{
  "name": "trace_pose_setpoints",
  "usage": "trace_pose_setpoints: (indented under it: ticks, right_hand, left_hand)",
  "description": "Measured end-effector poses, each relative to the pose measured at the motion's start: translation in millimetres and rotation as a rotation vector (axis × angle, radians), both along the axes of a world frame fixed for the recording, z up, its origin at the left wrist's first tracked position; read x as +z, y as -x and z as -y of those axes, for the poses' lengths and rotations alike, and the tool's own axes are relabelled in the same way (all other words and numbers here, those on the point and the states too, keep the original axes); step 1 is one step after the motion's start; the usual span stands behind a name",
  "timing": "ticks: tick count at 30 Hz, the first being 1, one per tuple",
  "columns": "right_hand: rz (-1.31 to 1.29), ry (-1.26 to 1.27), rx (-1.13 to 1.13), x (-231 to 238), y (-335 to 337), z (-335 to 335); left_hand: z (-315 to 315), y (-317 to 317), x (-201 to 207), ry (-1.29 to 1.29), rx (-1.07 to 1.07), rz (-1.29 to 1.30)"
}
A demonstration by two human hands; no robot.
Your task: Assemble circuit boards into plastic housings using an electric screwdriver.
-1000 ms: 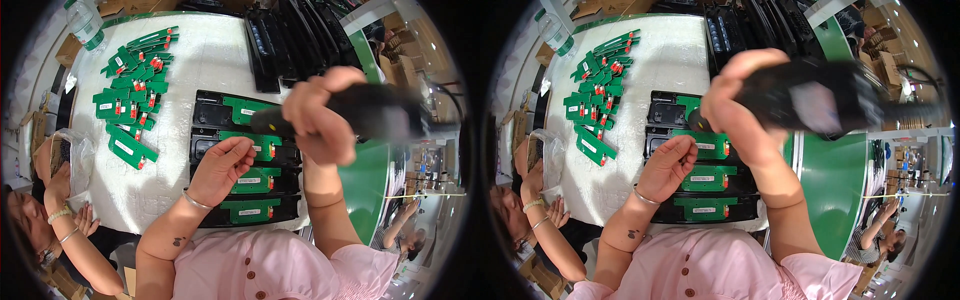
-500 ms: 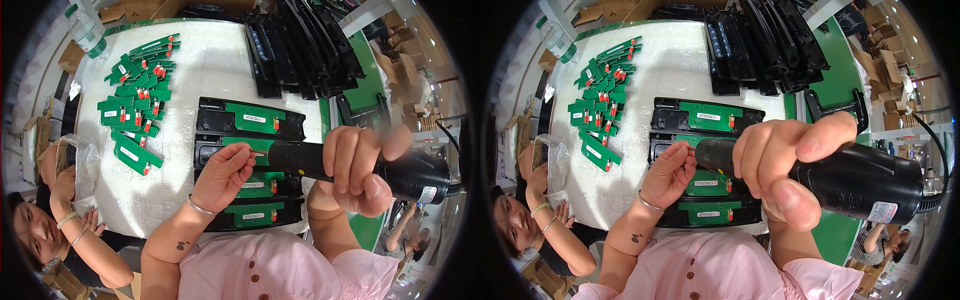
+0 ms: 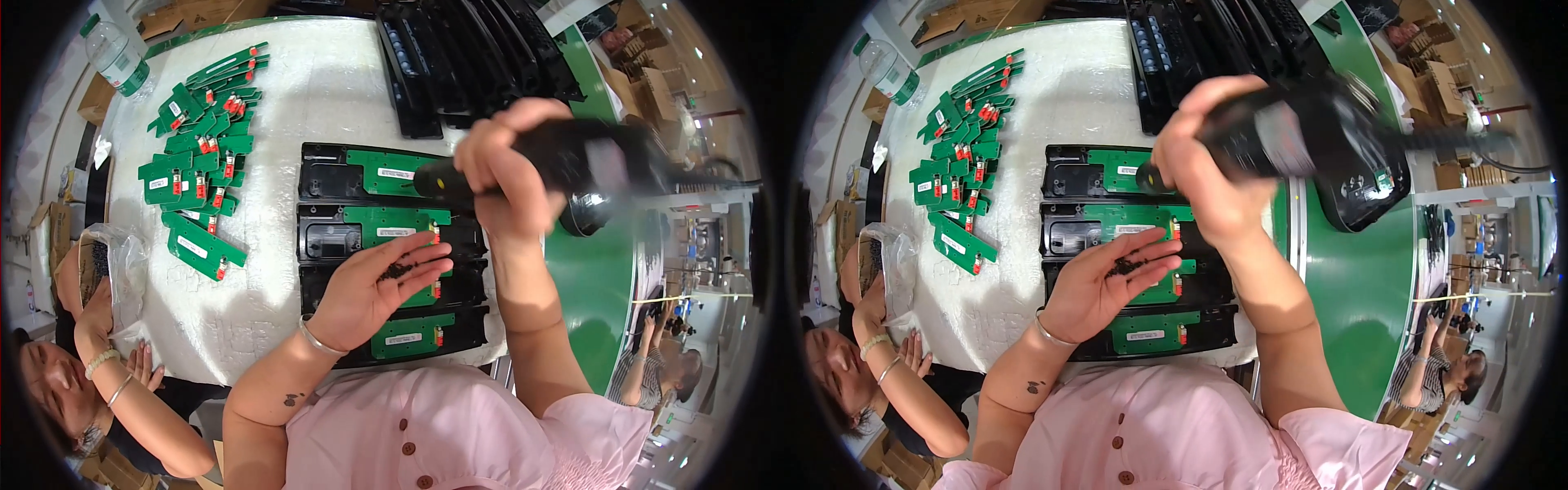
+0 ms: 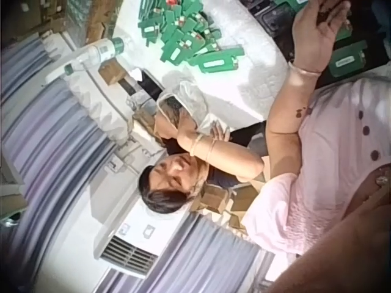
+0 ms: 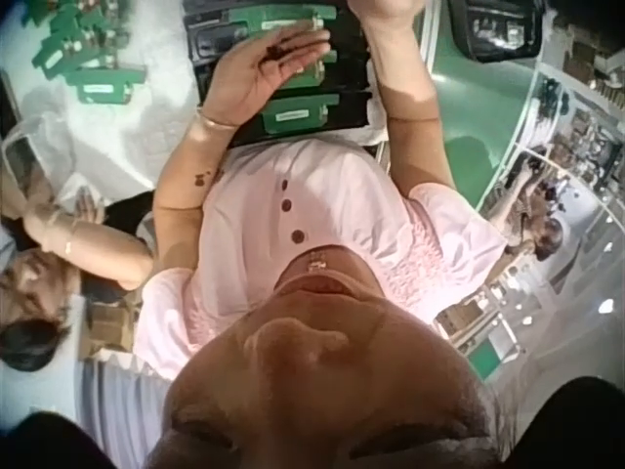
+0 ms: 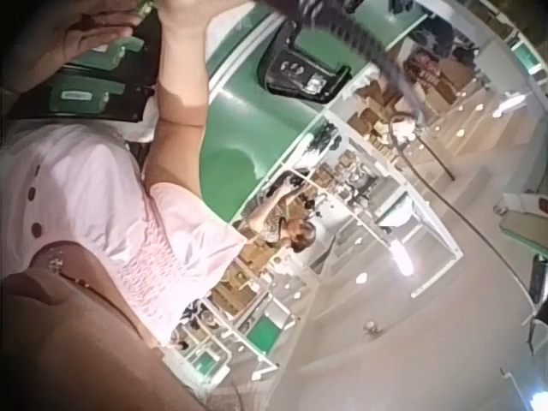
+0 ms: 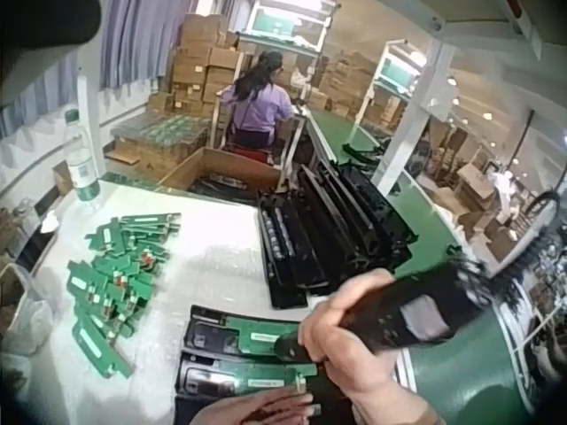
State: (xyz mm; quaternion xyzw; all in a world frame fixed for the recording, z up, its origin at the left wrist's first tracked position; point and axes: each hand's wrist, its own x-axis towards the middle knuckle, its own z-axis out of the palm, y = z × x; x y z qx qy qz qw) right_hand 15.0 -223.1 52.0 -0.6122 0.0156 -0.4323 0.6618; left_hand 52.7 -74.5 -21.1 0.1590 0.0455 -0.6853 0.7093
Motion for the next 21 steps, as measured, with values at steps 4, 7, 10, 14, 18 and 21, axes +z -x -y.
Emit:
trace_pose_setpoints:
  ticks: [4,7,10,14,18,21]
  right_hand:
    - [-0.055,-0.023,-0.049,-18.1,-2.5,24.8]
    - [-0.075,-0.043,-0.031,-22.2,-4.2,23.5]
    - [-0.078,0.006,-0.016,-23.1,-6.6,22.2]
    - [-0.087,-0.011,0.015,-24.6,-9.6,22.6]
    - [-0.237,0.042,0.029,-22.2,-8.6,21.8]
    - [-0.253,0.052,0.02,-20.7,-9.5,20.4]
  left_hand:
    - [2.7,1.0,0.4,0.02,0.006,0.151]
    - [-0.9,1.2,-3.1,0.045,0.013,0.167]
    - [-3.6,-1.8,-4.1,0.081,0.02,0.165]
    - [-5.4,-4.7,-9.6,0.081,0.042,0.237]
    - [-3.4,-2.8,-2.1,-0.05,0.096,0.215]
    - [-2.0,-3.9,-2.9,-0.063,0.092,0.169]
